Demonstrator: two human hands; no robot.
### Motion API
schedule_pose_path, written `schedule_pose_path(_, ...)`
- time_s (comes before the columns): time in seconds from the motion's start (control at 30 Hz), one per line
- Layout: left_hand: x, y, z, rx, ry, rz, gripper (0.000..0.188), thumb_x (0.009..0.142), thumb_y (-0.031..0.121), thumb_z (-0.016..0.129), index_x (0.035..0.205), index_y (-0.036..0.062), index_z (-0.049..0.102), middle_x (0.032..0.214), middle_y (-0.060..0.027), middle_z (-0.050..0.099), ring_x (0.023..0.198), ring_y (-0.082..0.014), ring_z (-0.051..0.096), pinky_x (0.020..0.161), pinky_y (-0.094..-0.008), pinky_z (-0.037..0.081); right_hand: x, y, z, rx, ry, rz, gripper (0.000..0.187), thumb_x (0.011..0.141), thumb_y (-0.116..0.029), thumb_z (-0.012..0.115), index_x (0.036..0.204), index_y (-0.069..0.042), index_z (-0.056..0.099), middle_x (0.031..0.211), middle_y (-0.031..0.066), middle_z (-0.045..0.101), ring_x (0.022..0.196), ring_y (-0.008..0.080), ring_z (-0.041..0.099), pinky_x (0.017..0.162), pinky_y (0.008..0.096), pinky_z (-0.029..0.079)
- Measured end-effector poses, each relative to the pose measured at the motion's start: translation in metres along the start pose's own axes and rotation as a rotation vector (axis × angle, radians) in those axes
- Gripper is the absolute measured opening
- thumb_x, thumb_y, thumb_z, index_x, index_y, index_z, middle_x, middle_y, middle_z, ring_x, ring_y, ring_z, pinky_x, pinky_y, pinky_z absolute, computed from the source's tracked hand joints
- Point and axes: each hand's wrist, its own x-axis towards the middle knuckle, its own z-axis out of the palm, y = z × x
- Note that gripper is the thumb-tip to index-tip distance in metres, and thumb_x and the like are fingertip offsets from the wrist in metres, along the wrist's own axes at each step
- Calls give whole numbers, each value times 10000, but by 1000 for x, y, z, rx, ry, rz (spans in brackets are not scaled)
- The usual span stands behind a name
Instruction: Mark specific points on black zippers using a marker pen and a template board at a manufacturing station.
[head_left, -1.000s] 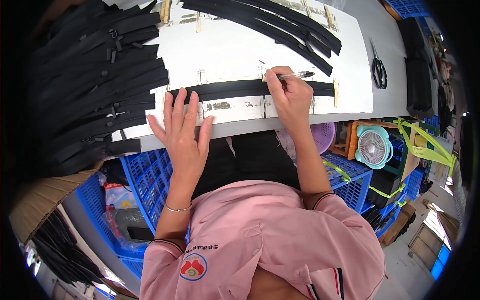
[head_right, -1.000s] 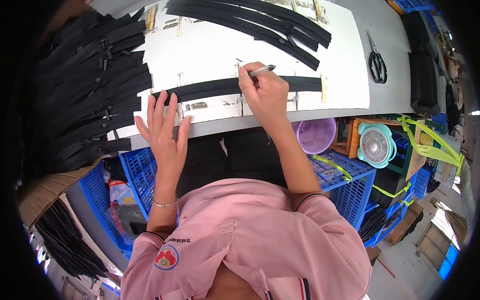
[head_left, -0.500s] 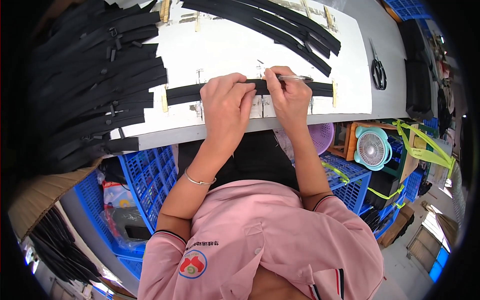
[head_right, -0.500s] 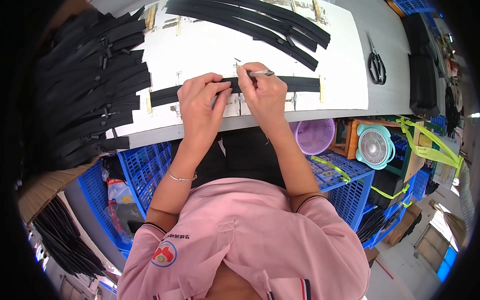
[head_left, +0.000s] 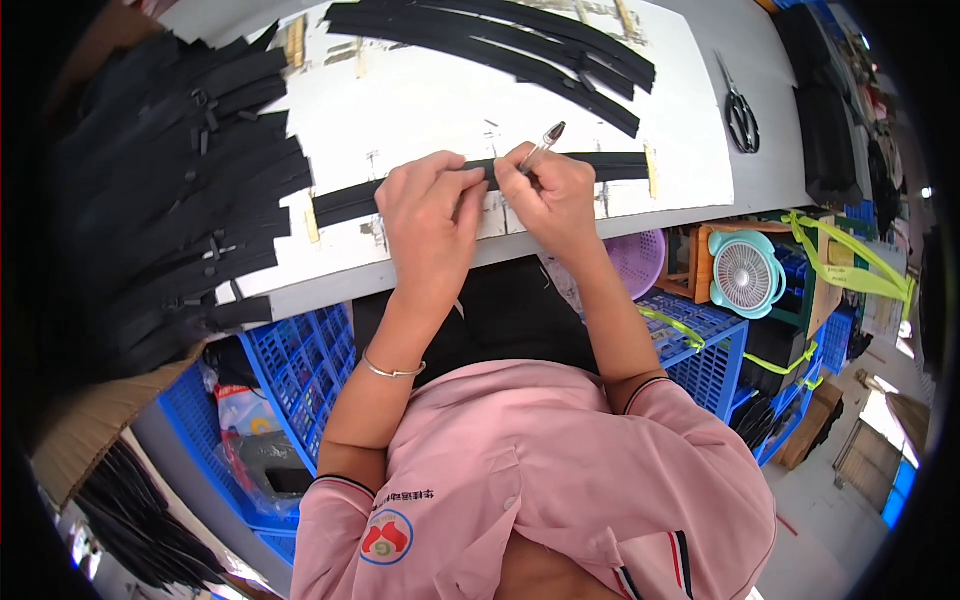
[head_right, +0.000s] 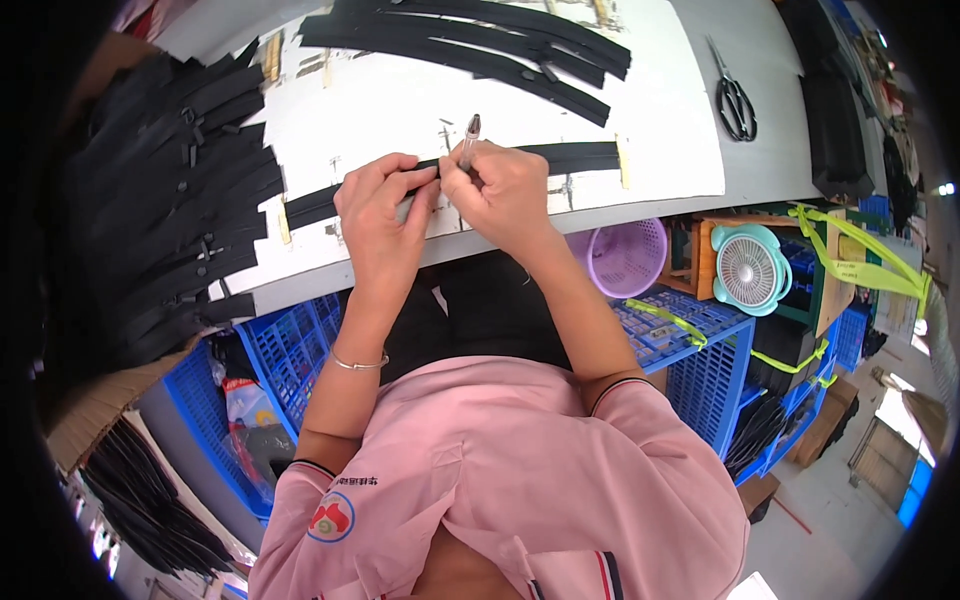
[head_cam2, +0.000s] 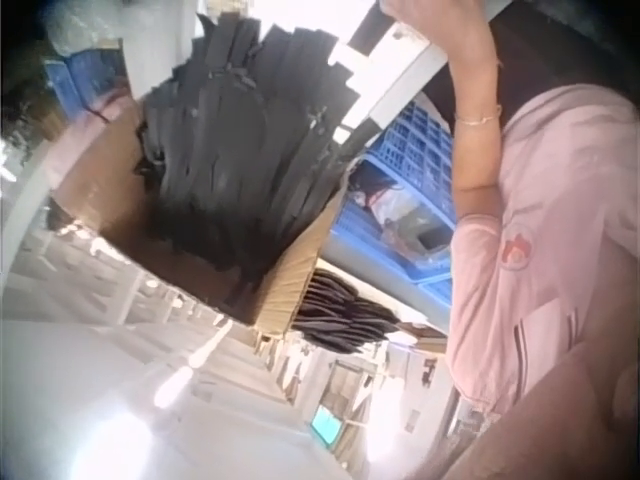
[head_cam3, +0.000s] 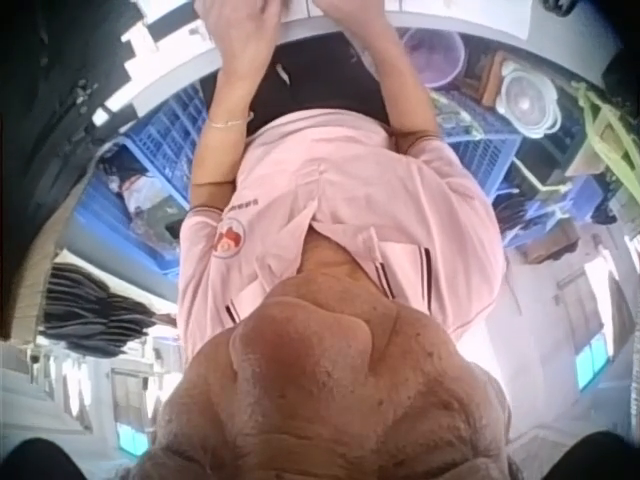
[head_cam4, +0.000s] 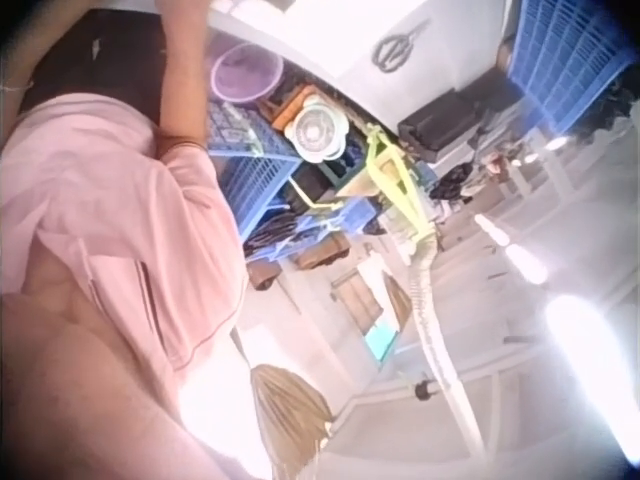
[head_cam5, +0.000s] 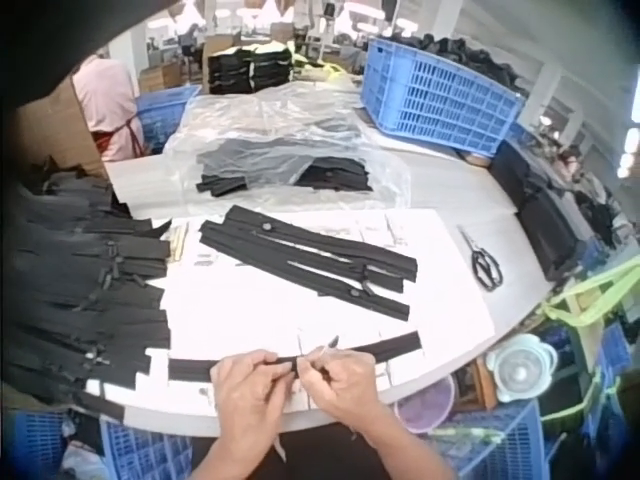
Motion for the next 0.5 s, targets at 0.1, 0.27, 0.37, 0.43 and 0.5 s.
schedule_pose_path(0.1, -1, 1, -3, 32, -29, -14, 135, 800, 67, 805, 929, 83, 770, 1049, -26, 708, 1009, -218, 625, 925, -366, 421, -7, -3, -16, 165, 16, 143, 144, 961, -111, 661, 908, 0, 734, 685, -4, 639, 602, 40, 552, 539, 207, 402)
schedule_pose_path(0.27, 0, 4, -2, 52, -27, -5, 125, 804, 56, 798, 921, 76, 758, 1047, -30, 709, 1004, -230, 625, 930, -376, 416, 0, 20, -84, 319, 234, 292, 133, 990, -112, 640, 980, -21, 737, 801, 9, 712, 650, 27, 538, 551, 201, 402)
schedule_pose_path(0.37, -1, 7, -1, 78, -31, 5, 138, 808, 43, 795, 935, 81, 756, 1051, -31, 711, 1008, -228, 625, 935, -373, 416, 1, 46, -95, 223, 181, 299, 132, 1004, -115, 640, 999, -18, 729, 823, 7, 708, 664, 14, 519, 557, 191, 394)
schedule_pose_path(0.43, 0, 9, 3, 106, -44, 6, 141, 811, 52, 790, 943, 84, 755, 1058, -34, 709, 1018, -231, 625, 938, -374, 417, -1, 54, -91, 156, 152, 288, 123, 996, -112, 659, 985, -5, 719, 801, 6, 699, 647, 12, 495, 559, 191, 390)
schedule_pose_path(0.5, 5, 19, 14, 40, -70, 35, 142, 812, 62, 788, 948, 82, 756, 1060, -35, 708, 1020, -236, 624, 939, -378, 418, -2, 57, -90, 166, 151, 276, 122, 992, -116, 666, 990, -7, 719, 790, 2, 695, 644, 13, 495, 559, 193, 390)
